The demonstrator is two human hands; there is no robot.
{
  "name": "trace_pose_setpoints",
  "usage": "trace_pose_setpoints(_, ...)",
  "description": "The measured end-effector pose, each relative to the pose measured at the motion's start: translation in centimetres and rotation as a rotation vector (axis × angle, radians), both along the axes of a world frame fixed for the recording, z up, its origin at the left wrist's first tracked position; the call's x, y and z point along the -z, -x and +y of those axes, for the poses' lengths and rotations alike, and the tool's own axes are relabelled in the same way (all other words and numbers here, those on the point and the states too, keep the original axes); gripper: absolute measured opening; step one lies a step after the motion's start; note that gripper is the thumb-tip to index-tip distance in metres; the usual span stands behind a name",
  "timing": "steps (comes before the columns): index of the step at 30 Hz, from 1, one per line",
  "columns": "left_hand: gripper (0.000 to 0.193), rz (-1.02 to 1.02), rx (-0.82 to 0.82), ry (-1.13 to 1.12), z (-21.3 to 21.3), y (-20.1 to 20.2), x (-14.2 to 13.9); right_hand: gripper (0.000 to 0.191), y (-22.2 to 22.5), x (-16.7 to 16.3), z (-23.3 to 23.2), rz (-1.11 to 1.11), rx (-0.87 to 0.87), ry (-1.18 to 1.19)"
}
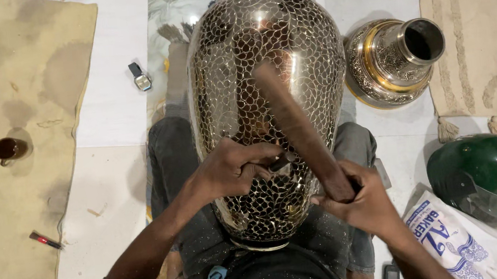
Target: The person sits on the floor with a large engraved brass vase held between their legs and decorates its surface by hand. They hold a small punch against the metal with one hand and strike it with a wooden mallet in the other, working pattern sections across the vase body.
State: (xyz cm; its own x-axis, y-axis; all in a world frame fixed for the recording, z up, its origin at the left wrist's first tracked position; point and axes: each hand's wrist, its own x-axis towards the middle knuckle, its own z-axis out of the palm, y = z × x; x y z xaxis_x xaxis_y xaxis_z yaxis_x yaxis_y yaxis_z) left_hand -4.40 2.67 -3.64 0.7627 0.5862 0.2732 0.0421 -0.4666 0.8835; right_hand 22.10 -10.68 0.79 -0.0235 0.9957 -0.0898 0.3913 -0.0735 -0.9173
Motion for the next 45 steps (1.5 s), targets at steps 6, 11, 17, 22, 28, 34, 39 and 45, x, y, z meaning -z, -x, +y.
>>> trace_pose_setpoints(6,0.073,-0.022,0.000,0.061,0.2,0.1,0.9,0.026,-1.4,-3.3,1.4,-0.156,0.051,-0.206)
trace_pose_setpoints(11,0.061,-0.025,0.000,0.050,0.1,0.1,1.3,0.033,-0.5,-6.9,2.6,-0.594,-0.160,-0.036)
trace_pose_setpoints(17,0.054,-0.068,-0.019,-0.049,0.2,0.1,1.5,0.033,0.9,-8.8,3.6,-0.621,-0.200,0.056)
trace_pose_setpoints(22,0.053,-0.050,0.008,-0.048,0.3,0.1,1.3,0.032,0.3,-8.6,3.5,-0.508,-0.155,0.054)
trace_pose_setpoints(28,0.057,-0.075,0.002,0.072,0.0,-0.2,0.8,0.032,-0.1,-7.8,3.5,-0.475,-0.175,0.059)
trace_pose_setpoints(34,0.070,-0.065,0.020,0.080,0.2,0.1,0.3,0.035,-1.2,-6.5,3.1,-0.468,-0.168,-0.021)
trace_pose_setpoints(39,0.074,0.015,0.035,0.015,0.5,0.4,0.7,0.026,-1.5,-5.6,3.0,-0.354,-0.108,0.011)
trace_pose_setpoints(45,0.066,-0.125,0.067,0.099,0.7,0.3,1.6,0.033,-1.4,-5.9,3.1,-0.364,-0.126,-0.001)
